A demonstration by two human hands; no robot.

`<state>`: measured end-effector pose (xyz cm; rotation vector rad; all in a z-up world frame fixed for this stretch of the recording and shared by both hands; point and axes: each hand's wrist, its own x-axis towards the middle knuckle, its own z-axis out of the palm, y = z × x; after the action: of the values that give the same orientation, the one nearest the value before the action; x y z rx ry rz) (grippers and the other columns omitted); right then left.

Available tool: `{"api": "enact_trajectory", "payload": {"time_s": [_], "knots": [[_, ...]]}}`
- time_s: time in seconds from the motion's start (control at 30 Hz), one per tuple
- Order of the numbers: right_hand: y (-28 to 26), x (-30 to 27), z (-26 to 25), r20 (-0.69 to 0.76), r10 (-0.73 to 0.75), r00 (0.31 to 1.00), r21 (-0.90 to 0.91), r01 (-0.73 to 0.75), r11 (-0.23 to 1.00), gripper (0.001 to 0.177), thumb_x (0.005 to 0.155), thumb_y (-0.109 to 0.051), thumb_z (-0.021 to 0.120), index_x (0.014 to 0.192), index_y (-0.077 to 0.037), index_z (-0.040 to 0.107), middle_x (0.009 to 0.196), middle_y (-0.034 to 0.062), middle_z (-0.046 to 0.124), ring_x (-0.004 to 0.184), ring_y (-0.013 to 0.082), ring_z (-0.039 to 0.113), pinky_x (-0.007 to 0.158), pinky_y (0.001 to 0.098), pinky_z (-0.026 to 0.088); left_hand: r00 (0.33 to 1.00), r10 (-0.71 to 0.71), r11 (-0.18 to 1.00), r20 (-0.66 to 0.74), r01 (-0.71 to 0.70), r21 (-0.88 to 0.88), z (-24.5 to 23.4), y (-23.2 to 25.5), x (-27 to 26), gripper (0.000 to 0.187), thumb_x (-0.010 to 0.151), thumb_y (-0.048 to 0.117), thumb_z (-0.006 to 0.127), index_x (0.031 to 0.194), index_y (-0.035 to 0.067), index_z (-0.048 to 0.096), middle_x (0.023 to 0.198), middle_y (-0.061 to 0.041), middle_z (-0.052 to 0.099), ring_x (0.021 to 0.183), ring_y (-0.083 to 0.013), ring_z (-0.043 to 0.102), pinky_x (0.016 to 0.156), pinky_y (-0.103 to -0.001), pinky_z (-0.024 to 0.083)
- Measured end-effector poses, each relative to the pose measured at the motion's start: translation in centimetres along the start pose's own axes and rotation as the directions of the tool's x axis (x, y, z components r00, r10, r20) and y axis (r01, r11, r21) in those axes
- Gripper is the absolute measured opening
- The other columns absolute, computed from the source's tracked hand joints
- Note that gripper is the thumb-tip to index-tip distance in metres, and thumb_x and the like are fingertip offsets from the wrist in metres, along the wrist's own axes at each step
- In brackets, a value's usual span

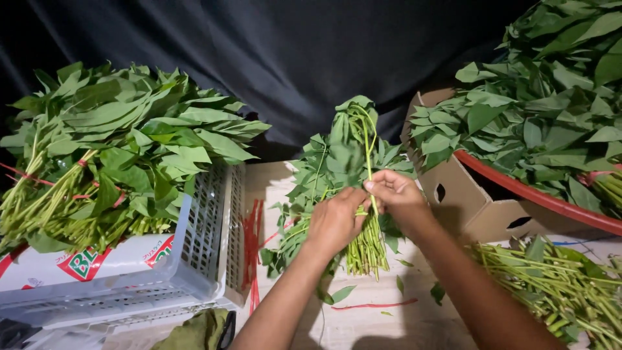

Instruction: Bundling bunches of leafy green vegetables using thin plastic ties.

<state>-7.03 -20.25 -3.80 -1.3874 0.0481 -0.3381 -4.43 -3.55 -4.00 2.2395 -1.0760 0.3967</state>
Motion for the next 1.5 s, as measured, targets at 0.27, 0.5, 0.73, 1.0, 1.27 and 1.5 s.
{"api": "enact_trajectory", "payload": {"time_s": [0.27,0.5,0.73,1.0,1.27,1.5], "knots": [[1.9,0.4,0.0,-0.087,-0.029,0.996,-0.181,0.013,0.983,0.01,0.091,-0.01,0.074,0.095,-0.003,0.068,0.073,0.0025,0.058,0.048,0.0065,0.054,0.037,0.0187,0.046,0.909,-0.358,0.925,0.215,0.377,-0.055,-1.5,3.4,0.4,0.029,0.096,0.036,0.048,0.105,0.013,0.063,0.088,-0.016,0.072,0.089,-0.0449,0.072,0.076,-0.056,0.056],[0.9,-0.5,-0.4,-0.057,-0.089,0.994,-0.39,0.06,0.919,0.007,0.085,-0.005,0.077,0.085,-0.005,0.07,0.068,0.0001,0.055,0.05,0.0057,0.052,0.043,0.0181,0.042,0.954,-0.299,0.954,0.012,0.299,-0.02,-3.6,2.0,2.0,0.028,0.097,0.031,0.054,0.116,0.011,0.059,0.093,-0.025,0.073,0.088,-0.0489,0.072,0.077,-0.059,0.055],[0.9,-1.6,-0.7,0.022,-0.164,0.986,-0.561,0.148,0.814,0.009,0.083,-0.008,0.081,0.081,-0.01,0.072,0.065,0.0009,0.059,0.051,0.0095,0.054,0.047,0.0228,0.045,0.954,0.139,0.92,-0.264,-0.026,0.39,-1.2,-1.5,2.5,0.034,0.085,0.016,0.062,0.118,0.021,0.061,0.078,-0.001,0.058,0.063,-0.0268,0.069,0.056,-0.042,0.058],[-2.2,-4.3,1.3,0.026,-0.018,1.0,-0.471,0.028,0.882,0.008,0.09,-0.012,0.071,0.084,-0.008,0.074,0.07,0.0054,0.063,0.062,0.0146,0.058,0.063,0.03,0.052,0.943,0.205,0.887,-0.261,-0.066,0.458,0.3,-2.6,2.4,0.01,0.093,0.017,0.052,0.085,0.023,0.054,0.071,0.005,0.05,0.053,-0.0208,0.066,0.05,-0.036,0.053],[-1.2,-1.0,0.5,-0.01,0.186,0.983,-0.171,-0.185,0.968,0.016,0.096,-0.014,0.065,0.105,-0.005,0.075,0.07,0.0023,0.067,0.054,0.0054,0.054,0.046,0.02,0.047,0.924,0.353,0.865,-0.146,-0.263,0.427,-0.5,-3.4,1.0,0.013,0.095,0.02,0.049,0.084,0.023,0.054,0.072,0.005,0.05,0.061,-0.0174,0.065,0.053,-0.032,0.052],[3.4,1.2,-0.6,0.051,0.268,0.962,0.123,-0.272,0.954,0.012,0.096,-0.01,0.065,0.108,-0.005,0.065,0.08,-0.0001,0.06,0.064,0.0072,0.056,0.056,0.0202,0.051,0.995,-0.101,0.987,-0.025,0.103,0.122,1.9,-4.0,0.6,0.009,0.091,0.031,0.064,0.093,0.022,0.062,0.079,-0.004,0.063,0.076,-0.0359,0.072,0.067,-0.049,0.058]]}}
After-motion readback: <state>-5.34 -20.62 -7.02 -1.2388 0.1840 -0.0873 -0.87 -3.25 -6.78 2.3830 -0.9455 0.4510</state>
